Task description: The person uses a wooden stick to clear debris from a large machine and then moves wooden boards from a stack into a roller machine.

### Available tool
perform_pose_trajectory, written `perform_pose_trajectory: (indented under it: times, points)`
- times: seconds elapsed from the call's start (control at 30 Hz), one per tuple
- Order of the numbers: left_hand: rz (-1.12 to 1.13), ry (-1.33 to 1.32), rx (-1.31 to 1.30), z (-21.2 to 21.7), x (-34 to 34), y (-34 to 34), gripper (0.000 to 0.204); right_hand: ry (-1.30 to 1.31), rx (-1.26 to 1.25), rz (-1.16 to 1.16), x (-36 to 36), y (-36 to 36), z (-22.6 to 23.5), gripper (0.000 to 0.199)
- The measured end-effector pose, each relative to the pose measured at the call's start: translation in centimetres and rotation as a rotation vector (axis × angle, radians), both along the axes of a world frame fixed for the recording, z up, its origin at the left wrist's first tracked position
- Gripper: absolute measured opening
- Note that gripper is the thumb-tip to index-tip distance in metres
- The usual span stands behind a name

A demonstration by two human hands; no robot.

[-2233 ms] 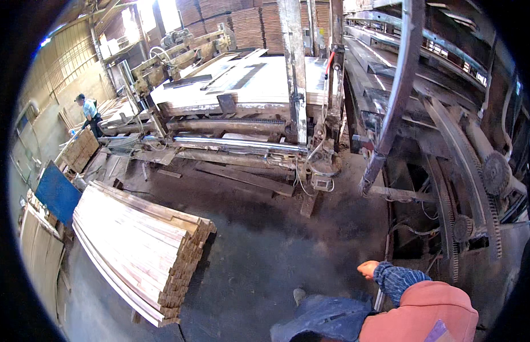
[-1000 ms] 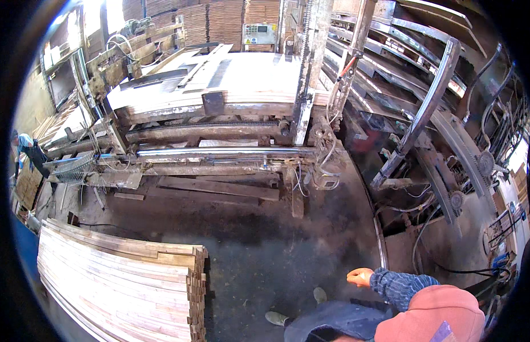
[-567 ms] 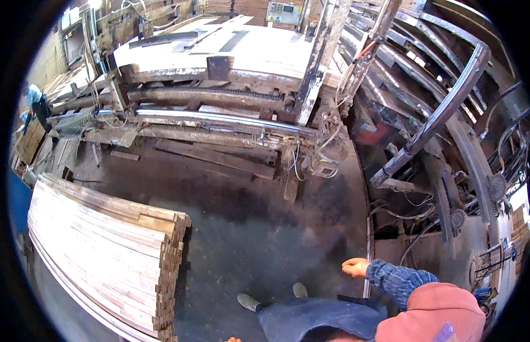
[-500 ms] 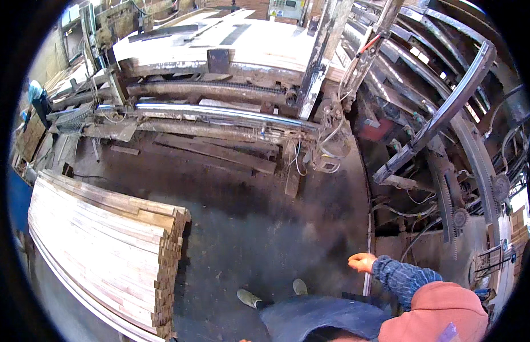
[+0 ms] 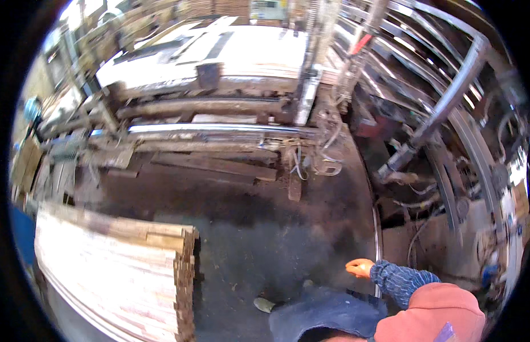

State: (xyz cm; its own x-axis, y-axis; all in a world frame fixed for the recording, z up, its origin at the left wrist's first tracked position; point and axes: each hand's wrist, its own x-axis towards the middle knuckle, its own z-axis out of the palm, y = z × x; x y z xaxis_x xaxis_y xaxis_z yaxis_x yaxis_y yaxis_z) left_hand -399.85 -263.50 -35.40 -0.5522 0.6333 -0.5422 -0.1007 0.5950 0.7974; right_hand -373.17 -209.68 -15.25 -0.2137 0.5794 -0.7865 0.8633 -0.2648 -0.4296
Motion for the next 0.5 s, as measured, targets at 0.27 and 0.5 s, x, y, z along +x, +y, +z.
perform_pose_trajectory:
  times: [0.27, 0.5]
  points:
    - [-1.054, 0.766, -0.071, 2.0, -19.4, 11.4, 0.042, 0.058, 0.141, -0.081, 3.4, -1.7, -0.9, 0.027]
    - [-1.35, 0.525, -0.021, 2.8, -31.5, 28.7, 0.041, 0.306, 0.39, -1.35, 6.4, -15.1, -4.8, 0.023]
